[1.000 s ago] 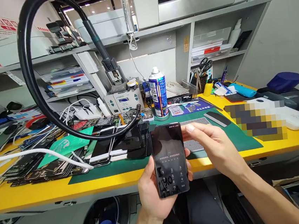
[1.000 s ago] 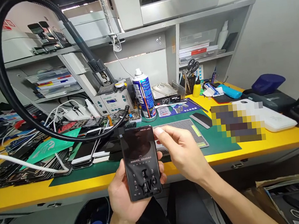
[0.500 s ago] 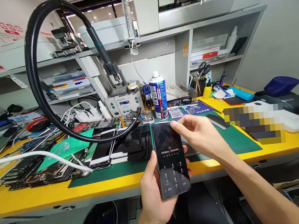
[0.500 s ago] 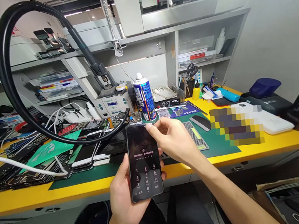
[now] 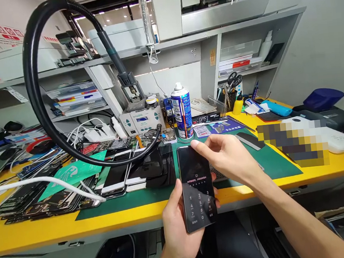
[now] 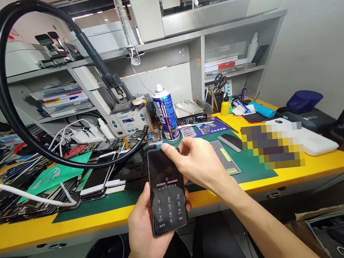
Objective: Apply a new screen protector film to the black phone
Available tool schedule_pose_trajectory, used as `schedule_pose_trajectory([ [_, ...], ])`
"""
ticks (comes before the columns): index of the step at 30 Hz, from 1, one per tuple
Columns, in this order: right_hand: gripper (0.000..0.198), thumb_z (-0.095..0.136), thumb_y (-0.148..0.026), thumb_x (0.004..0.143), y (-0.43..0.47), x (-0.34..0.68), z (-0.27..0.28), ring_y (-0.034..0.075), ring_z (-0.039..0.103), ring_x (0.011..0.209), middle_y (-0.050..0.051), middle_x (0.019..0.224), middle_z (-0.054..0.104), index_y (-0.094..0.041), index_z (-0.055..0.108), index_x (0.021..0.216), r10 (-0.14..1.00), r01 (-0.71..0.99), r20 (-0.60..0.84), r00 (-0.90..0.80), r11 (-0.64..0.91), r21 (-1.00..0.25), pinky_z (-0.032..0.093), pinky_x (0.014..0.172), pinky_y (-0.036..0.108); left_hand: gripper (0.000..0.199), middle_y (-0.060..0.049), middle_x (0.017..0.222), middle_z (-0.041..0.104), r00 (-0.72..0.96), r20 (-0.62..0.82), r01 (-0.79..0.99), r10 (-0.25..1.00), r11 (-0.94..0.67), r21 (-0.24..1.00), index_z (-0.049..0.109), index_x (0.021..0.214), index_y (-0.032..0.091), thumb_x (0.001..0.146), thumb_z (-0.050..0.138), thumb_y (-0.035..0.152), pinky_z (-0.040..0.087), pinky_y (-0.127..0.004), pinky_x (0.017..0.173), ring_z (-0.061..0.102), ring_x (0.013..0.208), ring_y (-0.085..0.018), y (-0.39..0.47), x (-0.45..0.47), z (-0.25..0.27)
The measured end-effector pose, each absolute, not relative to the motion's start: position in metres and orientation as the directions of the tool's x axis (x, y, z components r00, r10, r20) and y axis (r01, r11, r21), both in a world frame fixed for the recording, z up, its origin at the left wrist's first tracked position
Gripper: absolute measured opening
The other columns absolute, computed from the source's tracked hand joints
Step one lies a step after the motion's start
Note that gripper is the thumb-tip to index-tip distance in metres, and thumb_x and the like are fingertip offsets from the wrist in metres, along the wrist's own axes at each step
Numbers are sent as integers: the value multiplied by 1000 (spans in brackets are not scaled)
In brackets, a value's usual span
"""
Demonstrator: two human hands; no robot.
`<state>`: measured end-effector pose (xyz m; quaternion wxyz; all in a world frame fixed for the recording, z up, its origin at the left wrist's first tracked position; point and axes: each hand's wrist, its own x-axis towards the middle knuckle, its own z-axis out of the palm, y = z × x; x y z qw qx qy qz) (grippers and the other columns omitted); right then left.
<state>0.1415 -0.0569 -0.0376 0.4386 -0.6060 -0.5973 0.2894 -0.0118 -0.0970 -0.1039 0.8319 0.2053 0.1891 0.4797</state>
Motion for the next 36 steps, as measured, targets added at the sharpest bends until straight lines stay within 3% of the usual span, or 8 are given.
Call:
schedule_pose_trajectory([
  [4,47,63,-68,85,-61,144,-32,19,62,55,3,70,66,-23,53,74,984,617,171,57,100,-781,42,51,30,47,-17,111,76,441,-146,-715,886,445,540,76,112,11,96,57,50,57,-36,78,72,85,-24,-99,-13,-105],
  [10,44,62,-67,87,-66,146,-34,19,64,60,2,76,68,-24,58,86,993,418,118,-14,113,-901,48,54,30,47,-15,107,77,408,-158,-715,899,423,557,75,114,11,94,59,51,56,-36,81,71,80,-22,-104,-12,-107],
  [16,37,76,-57,82,-63,128,-32,21,67,87,4,98,75,-22,71,93,935,338,354,17,328,-882,51,73,29,51,-15,88,78,434,-167,-695,885,447,563,79,99,8,94,59,55,53,-31,71,69,68,-20,-111,-6,-113],
  [19,34,74,-53,85,-62,125,-26,17,63,70,3,86,73,-20,74,79,950,282,312,-12,302,-911,47,57,26,49,-17,103,77,428,-138,-702,893,425,571,78,104,8,94,60,53,51,-30,72,68,71,-19,-112,-7,-112],
  [24,46,64,-61,88,-60,128,-20,11,43,43,-3,54,51,-19,67,69,982,238,174,-75,187,-953,33,37,24,48,-17,106,76,424,-112,-706,899,406,580,77,107,8,98,54,49,50,-29,71,67,72,-18,-111,-10,-110],
  [28,46,65,-59,88,-54,135,-23,13,48,49,-1,57,57,-18,69,69,981,249,184,-55,192,-949,35,44,25,52,-18,106,75,464,-94,-705,881,432,563,76,111,9,97,53,53,51,-32,73,66,74,-19,-110,-11,-108],
  [32,42,63,-58,91,-55,143,-27,18,61,69,3,78,71,-18,76,85,974,225,224,29,212,-951,45,60,28,53,-23,118,72,467,-46,-732,883,416,540,73,120,10,97,52,54,52,-37,78,69,91,-27,-111,-15,-106],
  [36,44,64,-61,90,-66,142,-33,15,57,54,0,64,66,-18,69,78,992,116,126,-30,128,-985,44,54,29,53,-23,120,72,466,5,-752,885,394,528,72,122,12,99,46,53,53,-38,78,70,93,-28,-110,-17,-108],
])
